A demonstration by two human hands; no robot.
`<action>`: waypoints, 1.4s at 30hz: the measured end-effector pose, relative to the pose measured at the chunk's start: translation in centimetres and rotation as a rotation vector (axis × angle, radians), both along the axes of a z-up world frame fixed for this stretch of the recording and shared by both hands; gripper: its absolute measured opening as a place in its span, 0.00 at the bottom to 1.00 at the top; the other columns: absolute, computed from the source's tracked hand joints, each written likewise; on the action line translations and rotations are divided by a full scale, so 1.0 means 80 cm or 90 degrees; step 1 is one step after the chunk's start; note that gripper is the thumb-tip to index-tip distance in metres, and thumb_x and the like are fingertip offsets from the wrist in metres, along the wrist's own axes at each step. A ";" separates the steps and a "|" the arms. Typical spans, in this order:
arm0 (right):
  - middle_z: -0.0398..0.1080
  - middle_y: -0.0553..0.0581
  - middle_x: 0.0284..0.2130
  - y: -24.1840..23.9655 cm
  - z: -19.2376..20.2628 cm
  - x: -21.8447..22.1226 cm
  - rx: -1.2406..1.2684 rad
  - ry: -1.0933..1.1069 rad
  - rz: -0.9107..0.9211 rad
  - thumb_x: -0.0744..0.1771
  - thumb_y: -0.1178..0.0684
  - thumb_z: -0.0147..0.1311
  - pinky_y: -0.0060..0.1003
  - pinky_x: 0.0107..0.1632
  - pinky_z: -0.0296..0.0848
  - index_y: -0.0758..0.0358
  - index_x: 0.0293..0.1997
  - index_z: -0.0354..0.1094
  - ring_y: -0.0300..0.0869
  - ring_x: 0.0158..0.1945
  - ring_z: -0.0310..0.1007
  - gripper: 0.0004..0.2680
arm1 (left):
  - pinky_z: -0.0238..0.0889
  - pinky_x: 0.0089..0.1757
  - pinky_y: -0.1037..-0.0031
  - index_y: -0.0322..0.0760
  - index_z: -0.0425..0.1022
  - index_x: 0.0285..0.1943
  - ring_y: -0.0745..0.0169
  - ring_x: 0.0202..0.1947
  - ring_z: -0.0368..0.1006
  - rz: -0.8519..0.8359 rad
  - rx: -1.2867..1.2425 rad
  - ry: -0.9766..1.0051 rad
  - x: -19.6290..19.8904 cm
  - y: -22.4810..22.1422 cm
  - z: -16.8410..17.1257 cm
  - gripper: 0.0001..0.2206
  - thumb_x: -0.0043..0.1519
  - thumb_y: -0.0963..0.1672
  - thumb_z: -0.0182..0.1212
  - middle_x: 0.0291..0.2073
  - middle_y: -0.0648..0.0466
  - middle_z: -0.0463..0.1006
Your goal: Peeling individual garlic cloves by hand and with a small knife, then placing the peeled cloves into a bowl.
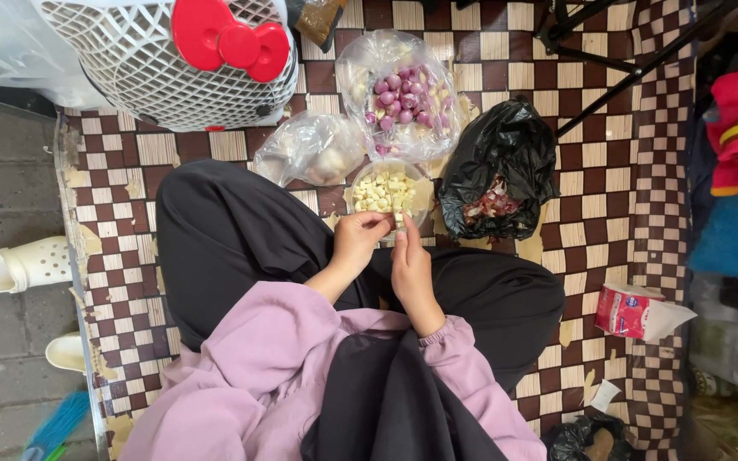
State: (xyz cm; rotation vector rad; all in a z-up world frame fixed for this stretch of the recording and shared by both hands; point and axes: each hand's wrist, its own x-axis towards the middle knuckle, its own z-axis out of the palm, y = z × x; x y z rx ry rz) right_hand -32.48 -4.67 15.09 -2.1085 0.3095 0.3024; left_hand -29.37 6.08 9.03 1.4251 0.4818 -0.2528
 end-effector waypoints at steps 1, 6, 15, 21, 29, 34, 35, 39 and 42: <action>0.72 0.65 0.22 0.004 0.010 0.002 -0.049 -0.001 0.020 0.71 0.48 0.34 0.52 0.34 0.72 0.61 0.68 0.55 0.57 0.31 0.76 0.17 | 0.71 0.32 0.80 0.41 0.84 0.34 0.75 0.26 0.77 -0.005 0.035 -0.006 0.000 -0.001 -0.003 0.03 0.53 0.40 0.68 0.22 0.53 0.82; 0.74 0.66 0.26 0.003 -0.008 0.013 -0.106 0.009 0.016 0.72 0.46 0.33 0.55 0.40 0.74 0.58 0.65 0.58 0.60 0.36 0.77 0.16 | 0.73 0.33 0.77 0.40 0.84 0.37 0.74 0.27 0.76 -0.012 0.041 -0.007 -0.002 -0.003 0.012 0.05 0.53 0.40 0.68 0.24 0.53 0.82; 0.70 0.61 0.23 -0.036 -0.075 0.015 0.054 0.095 -0.129 0.71 0.46 0.38 0.40 0.27 0.72 0.54 0.68 0.57 0.47 0.27 0.73 0.17 | 0.74 0.38 0.71 0.37 0.82 0.42 0.57 0.36 0.80 -0.033 0.092 -0.001 0.020 -0.001 -0.007 0.08 0.53 0.40 0.69 0.34 0.47 0.82; 0.50 0.50 0.14 -0.044 -0.030 0.020 0.270 0.137 -0.198 0.72 0.47 0.32 0.25 0.11 0.47 0.54 0.73 0.45 0.34 0.11 0.49 0.18 | 0.74 0.39 0.72 0.39 0.80 0.41 0.58 0.37 0.81 -0.085 0.147 -0.039 0.029 -0.005 -0.025 0.08 0.54 0.39 0.66 0.35 0.49 0.82; 0.49 0.51 0.15 -0.050 -0.036 0.017 0.304 0.141 -0.209 0.72 0.47 0.32 0.24 0.10 0.48 0.53 0.73 0.44 0.34 0.11 0.49 0.18 | 0.49 0.61 0.57 0.45 0.67 0.65 0.55 0.65 0.59 -0.363 0.682 -0.359 0.158 0.007 -0.042 0.23 0.58 0.39 0.56 0.59 0.54 0.70; 0.50 0.52 0.15 -0.057 -0.041 0.015 0.302 0.142 -0.195 0.72 0.48 0.32 0.25 0.09 0.46 0.53 0.73 0.45 0.34 0.11 0.49 0.18 | 0.12 0.60 0.28 0.48 0.75 0.59 0.44 0.69 0.51 -0.649 0.962 -0.003 0.194 0.017 -0.104 0.17 0.65 0.50 0.50 0.60 0.49 0.72; 0.50 0.52 0.15 -0.057 -0.040 0.019 0.303 0.143 -0.195 0.72 0.48 0.32 0.25 0.09 0.46 0.53 0.73 0.45 0.34 0.11 0.49 0.18 | 0.12 0.60 0.28 0.48 0.75 0.59 0.44 0.69 0.51 -0.650 0.963 -0.002 0.197 0.021 -0.095 0.17 0.65 0.50 0.50 0.60 0.49 0.72; 0.52 0.51 0.15 -0.059 -0.047 0.019 0.268 0.119 -0.165 0.72 0.49 0.31 0.25 0.12 0.48 0.55 0.74 0.43 0.35 0.12 0.51 0.18 | 0.40 0.48 0.37 0.44 0.79 0.37 0.46 0.42 0.71 -0.397 0.946 -0.260 0.217 0.029 -0.111 0.08 0.56 0.42 0.54 0.29 0.50 0.78; 0.63 0.59 0.21 -0.054 -0.029 0.015 0.111 0.038 -0.084 0.72 0.49 0.34 0.36 0.23 0.61 0.57 0.75 0.38 0.44 0.23 0.64 0.20 | 0.53 0.37 0.51 0.43 0.79 0.24 0.50 0.31 0.69 -0.227 0.994 -0.410 0.244 0.031 -0.128 0.05 0.49 0.39 0.58 0.19 0.53 0.74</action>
